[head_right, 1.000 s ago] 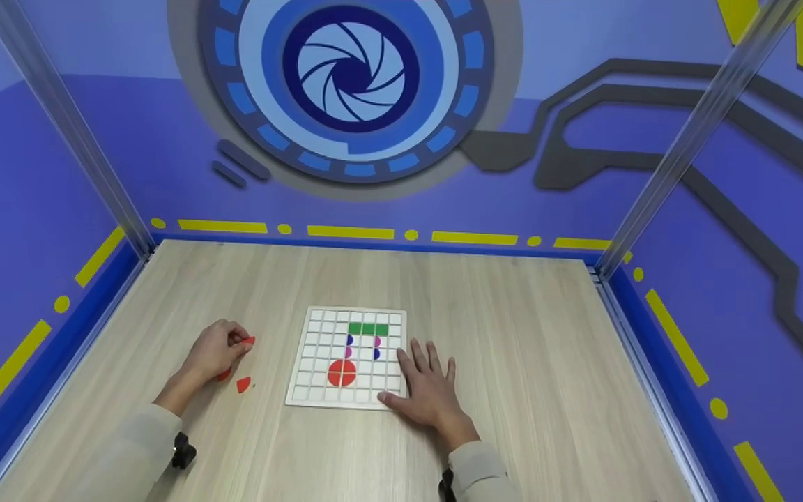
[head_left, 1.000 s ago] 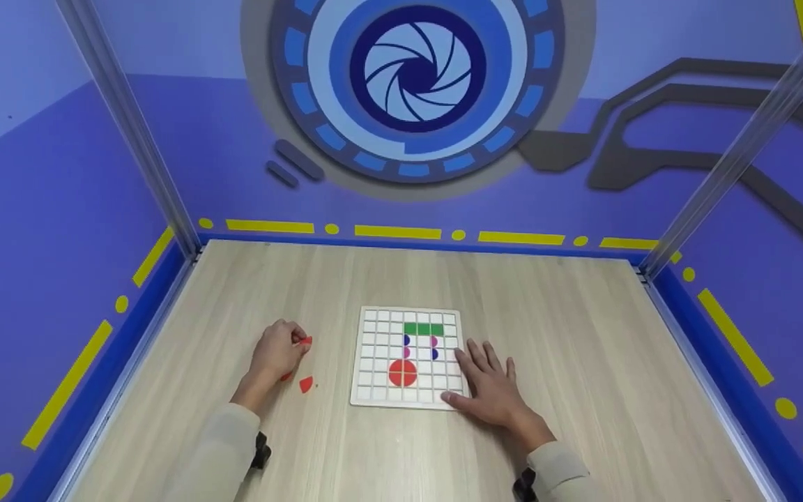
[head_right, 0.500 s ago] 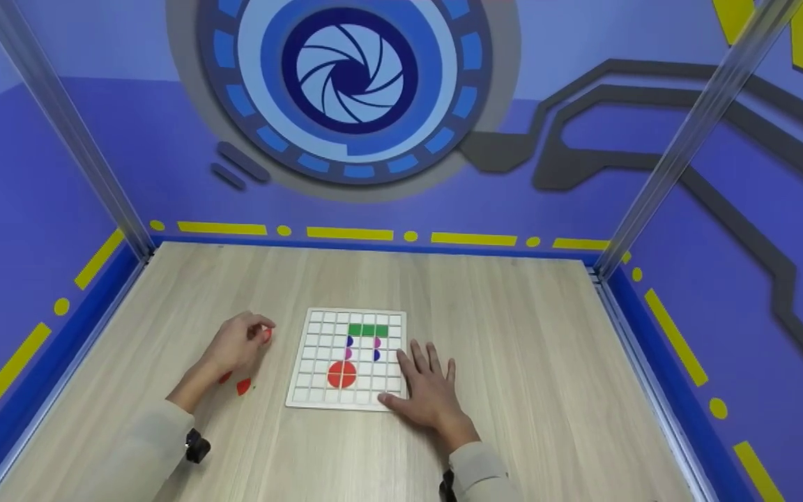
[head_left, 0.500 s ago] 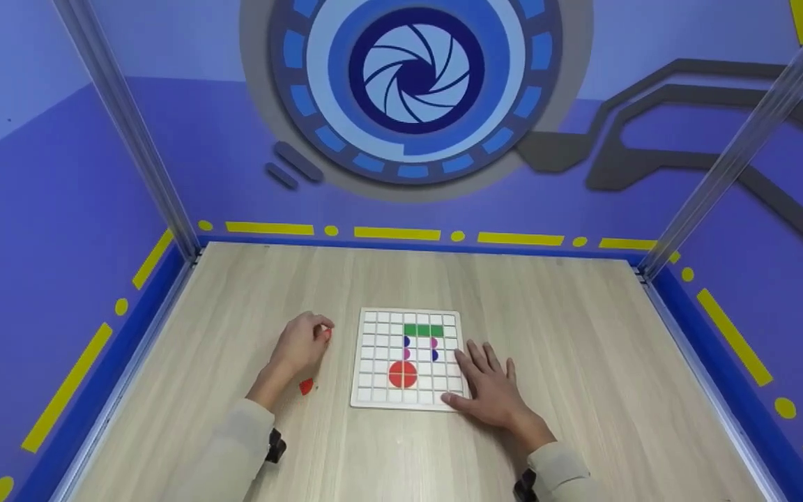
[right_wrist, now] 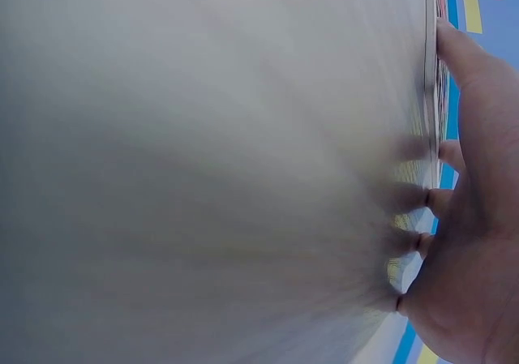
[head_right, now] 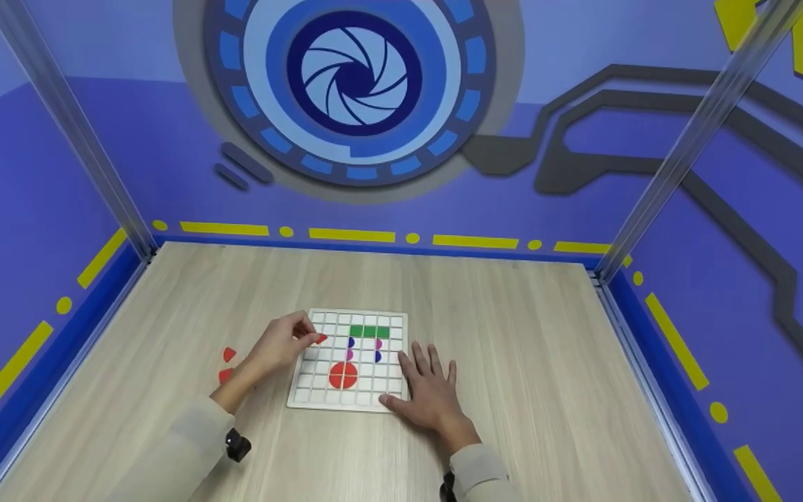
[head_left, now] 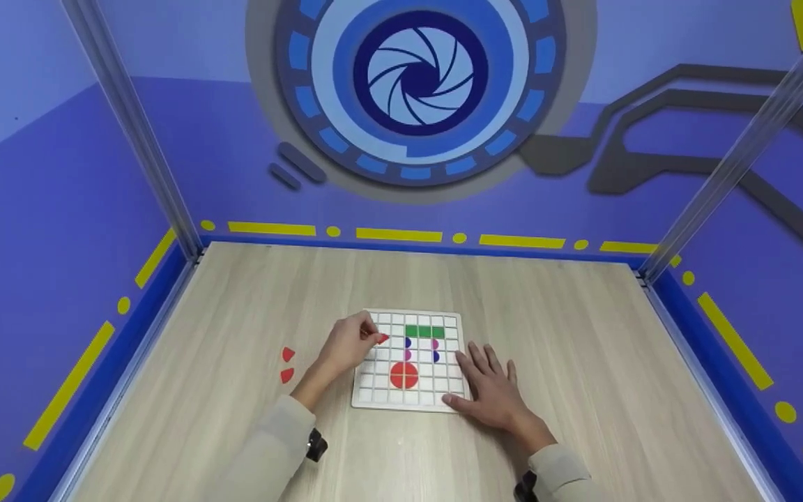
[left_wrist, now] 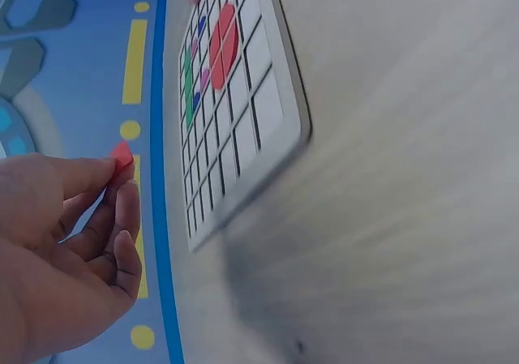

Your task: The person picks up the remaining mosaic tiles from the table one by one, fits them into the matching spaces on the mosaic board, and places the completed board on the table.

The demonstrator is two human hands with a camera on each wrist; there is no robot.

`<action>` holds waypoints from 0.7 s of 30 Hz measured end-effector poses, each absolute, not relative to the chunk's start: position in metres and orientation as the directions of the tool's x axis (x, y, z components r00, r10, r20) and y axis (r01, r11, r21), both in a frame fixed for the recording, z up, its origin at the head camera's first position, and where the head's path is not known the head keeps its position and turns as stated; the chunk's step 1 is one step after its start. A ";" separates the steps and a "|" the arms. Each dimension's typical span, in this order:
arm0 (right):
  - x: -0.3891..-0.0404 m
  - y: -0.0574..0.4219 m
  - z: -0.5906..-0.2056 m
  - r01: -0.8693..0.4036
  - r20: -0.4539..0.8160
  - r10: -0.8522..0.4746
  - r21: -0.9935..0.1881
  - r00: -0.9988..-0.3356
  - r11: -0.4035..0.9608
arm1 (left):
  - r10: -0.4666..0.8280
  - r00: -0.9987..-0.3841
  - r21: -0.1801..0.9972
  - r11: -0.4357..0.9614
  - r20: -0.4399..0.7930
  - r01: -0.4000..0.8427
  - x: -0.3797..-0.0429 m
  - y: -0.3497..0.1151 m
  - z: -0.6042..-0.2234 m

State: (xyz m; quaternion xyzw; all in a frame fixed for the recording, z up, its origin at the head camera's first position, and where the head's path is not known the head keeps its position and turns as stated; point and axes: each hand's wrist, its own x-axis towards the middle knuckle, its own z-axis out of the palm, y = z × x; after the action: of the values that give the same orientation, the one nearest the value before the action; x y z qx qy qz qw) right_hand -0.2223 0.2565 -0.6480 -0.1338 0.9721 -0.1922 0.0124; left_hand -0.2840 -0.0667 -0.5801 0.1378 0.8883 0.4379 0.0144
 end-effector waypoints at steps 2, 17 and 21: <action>-0.222 0.257 -0.647 -0.258 0.025 -0.268 -0.377 -0.963 0.890 | 0.260 -0.961 0.790 0.567 0.097 0.233 -0.283 -0.059 -0.581; -0.223 0.257 -0.649 -0.250 0.023 -0.260 -0.377 -0.965 0.892 | 0.277 -0.957 0.822 0.524 0.083 0.223 -0.280 -0.019 -0.592; -0.223 0.257 -0.649 -0.249 0.021 -0.261 -0.379 -0.965 0.891 | 0.278 -0.957 0.842 0.495 0.080 0.214 -0.278 -0.016 -0.592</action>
State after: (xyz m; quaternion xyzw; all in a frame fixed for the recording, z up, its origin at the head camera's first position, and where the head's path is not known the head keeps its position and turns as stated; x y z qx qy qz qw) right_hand -0.2232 0.2568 -0.6488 -0.1310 0.9723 -0.1928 0.0151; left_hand -0.2780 -0.0163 -0.5915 0.1425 0.8639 0.4820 0.0331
